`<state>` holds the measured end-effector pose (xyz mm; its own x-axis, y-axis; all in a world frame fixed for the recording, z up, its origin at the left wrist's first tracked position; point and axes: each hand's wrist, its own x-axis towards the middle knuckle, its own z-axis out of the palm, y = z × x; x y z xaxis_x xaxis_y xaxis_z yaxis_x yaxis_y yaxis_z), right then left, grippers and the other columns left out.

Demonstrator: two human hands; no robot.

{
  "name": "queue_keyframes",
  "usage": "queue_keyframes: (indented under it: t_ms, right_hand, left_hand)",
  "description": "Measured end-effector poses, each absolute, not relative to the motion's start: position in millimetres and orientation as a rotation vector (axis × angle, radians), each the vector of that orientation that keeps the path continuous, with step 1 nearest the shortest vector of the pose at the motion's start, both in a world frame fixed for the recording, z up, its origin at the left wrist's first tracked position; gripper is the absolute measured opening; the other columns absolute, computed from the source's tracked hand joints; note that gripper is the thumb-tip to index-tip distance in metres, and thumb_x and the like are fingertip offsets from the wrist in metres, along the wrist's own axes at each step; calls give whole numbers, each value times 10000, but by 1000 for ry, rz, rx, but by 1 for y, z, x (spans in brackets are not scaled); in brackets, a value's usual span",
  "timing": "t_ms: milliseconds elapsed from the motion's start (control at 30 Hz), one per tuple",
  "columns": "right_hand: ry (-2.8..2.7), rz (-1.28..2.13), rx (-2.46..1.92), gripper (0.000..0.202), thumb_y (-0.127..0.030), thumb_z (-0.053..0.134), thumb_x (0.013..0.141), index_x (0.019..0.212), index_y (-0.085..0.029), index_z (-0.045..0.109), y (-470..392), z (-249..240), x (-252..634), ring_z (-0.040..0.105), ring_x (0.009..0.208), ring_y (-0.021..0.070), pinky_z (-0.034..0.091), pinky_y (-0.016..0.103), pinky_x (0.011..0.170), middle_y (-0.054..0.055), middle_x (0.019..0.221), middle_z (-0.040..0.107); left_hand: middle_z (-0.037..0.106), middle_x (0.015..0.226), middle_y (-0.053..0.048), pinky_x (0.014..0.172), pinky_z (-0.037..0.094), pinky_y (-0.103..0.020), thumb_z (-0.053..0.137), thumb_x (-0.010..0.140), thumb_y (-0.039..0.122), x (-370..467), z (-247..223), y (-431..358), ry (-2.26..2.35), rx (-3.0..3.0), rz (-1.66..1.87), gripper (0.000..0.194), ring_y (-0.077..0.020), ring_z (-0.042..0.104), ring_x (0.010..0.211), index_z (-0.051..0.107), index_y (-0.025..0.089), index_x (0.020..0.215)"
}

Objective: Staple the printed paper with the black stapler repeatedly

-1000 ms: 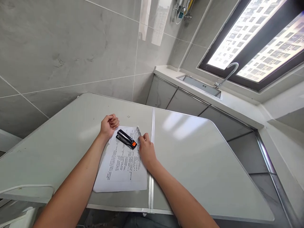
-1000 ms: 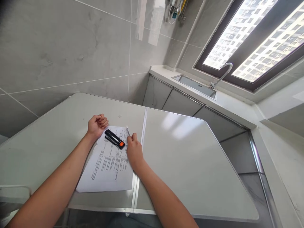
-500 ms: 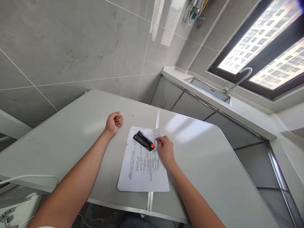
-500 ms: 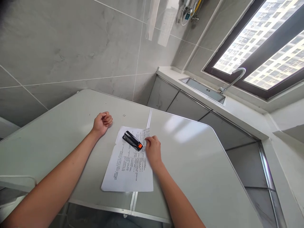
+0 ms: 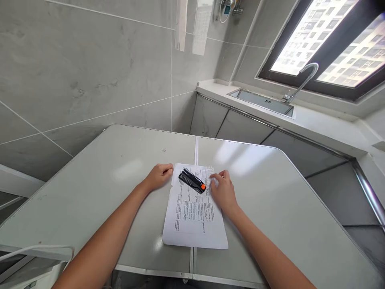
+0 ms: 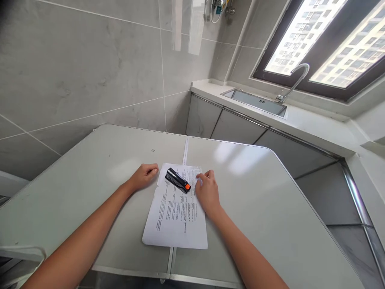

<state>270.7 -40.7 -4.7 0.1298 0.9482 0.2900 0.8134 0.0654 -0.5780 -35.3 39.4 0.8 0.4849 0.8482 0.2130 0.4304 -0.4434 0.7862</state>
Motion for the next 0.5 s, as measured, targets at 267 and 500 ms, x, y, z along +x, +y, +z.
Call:
queue_keyframes:
  t_ms: [267, 500]
  right_hand:
    - [-2035, 522, -1384, 389, -352, 728, 887, 1234, -242, 593, -39, 15, 231, 574, 1066, 266, 501, 401, 906, 81, 1154, 627]
    - [-2088, 456, -1367, 292, -161, 575, 951, 1218, -261, 640, -29, 7, 239, 600, 1052, 264, 419, 424, 962, 60, 1117, 711]
  left_hand:
    - [610, 1134, -71, 923, 456, -357, 623, 968, 492, -10, 6, 29, 955, 2231, 728, 340, -231, 568, 1044, 579, 221, 1168]
    - [624, 1256, -83, 1022, 419, -435, 684, 905, 581, -9, -5, 33, 957, 2371, 558, 485, -298, 567, 1178, 582, 246, 1242]
